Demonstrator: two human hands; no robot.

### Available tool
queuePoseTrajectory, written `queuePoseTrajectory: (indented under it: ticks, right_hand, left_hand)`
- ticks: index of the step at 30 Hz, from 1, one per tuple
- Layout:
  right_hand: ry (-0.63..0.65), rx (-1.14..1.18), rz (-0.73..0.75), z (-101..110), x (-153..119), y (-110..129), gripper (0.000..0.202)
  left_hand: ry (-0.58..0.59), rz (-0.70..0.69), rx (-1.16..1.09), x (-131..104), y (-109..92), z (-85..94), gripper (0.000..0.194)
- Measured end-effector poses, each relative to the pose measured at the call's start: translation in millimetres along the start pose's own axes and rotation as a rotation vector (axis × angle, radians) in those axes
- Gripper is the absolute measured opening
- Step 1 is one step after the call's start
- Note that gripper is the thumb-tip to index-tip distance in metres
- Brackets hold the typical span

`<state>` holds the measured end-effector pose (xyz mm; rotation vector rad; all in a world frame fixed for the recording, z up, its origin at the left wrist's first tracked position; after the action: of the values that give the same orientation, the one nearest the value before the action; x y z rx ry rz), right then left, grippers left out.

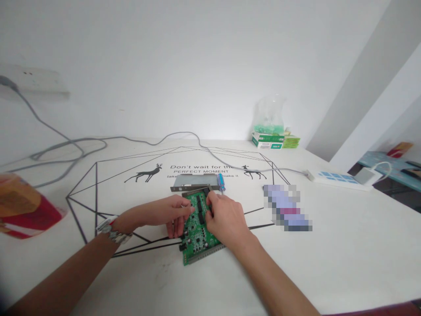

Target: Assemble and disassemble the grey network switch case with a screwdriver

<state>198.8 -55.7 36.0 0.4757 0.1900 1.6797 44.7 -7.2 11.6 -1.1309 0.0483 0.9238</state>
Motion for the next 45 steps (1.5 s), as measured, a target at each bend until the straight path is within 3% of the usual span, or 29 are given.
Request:
queuePoseTrajectory:
  ticks: [5, 14, 24, 30, 34, 38, 45]
  right_hand:
    - [-0.002, -0.117, -0.078, 2.2, 0.1, -5.1, 0.019]
    - [0.046, -0.174, 0.082, -5.5, -1.9, 6.4, 0.023]
    - [0.044, -0.12, -0.02, -2.8, 0.9, -2.6, 0.033]
    - [0.038, -0.1, -0.059, 1.7, 0.2, -6.0, 0.029]
    - [0.121, -0.097, -0.1, 6.9, -2.6, -11.1, 0.048]
    - [0.202, -0.02, -0.082, 8.6, -4.0, -16.3, 0.065]
    - [0.237, 0.25, -0.077, 0.0, -3.5, -18.9, 0.072]
  left_hand:
    - [0.012, -0.029, 0.066, -1.1, -2.1, -1.4, 0.055]
    - [0.002, -0.057, 0.121, -0.7, -1.9, -0.3, 0.058]
    - [-0.011, -0.058, 0.166, 1.9, -2.5, -3.3, 0.052]
    - [-0.042, -0.065, 0.18, 1.3, -3.3, -0.2, 0.05]
    - [-0.11, -0.079, 0.216, 0.0, -3.4, 6.9, 0.047]
    - [-0.151, -0.084, 0.244, -0.7, -1.4, 11.0, 0.046]
    - [-0.222, -0.093, 0.314, -3.1, -6.4, 13.5, 0.041]
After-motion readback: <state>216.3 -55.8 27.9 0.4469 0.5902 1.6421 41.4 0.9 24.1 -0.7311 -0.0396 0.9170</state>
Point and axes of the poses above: each hand's wrist, its own x-axis towards the middle knuckle, its own z-axis out of the back of the hand, y = z × x, the point moved 5 cm from there along x, towards the middle knuckle, and after that the axes turned 7 degrees about x, right-handed, at the moved point
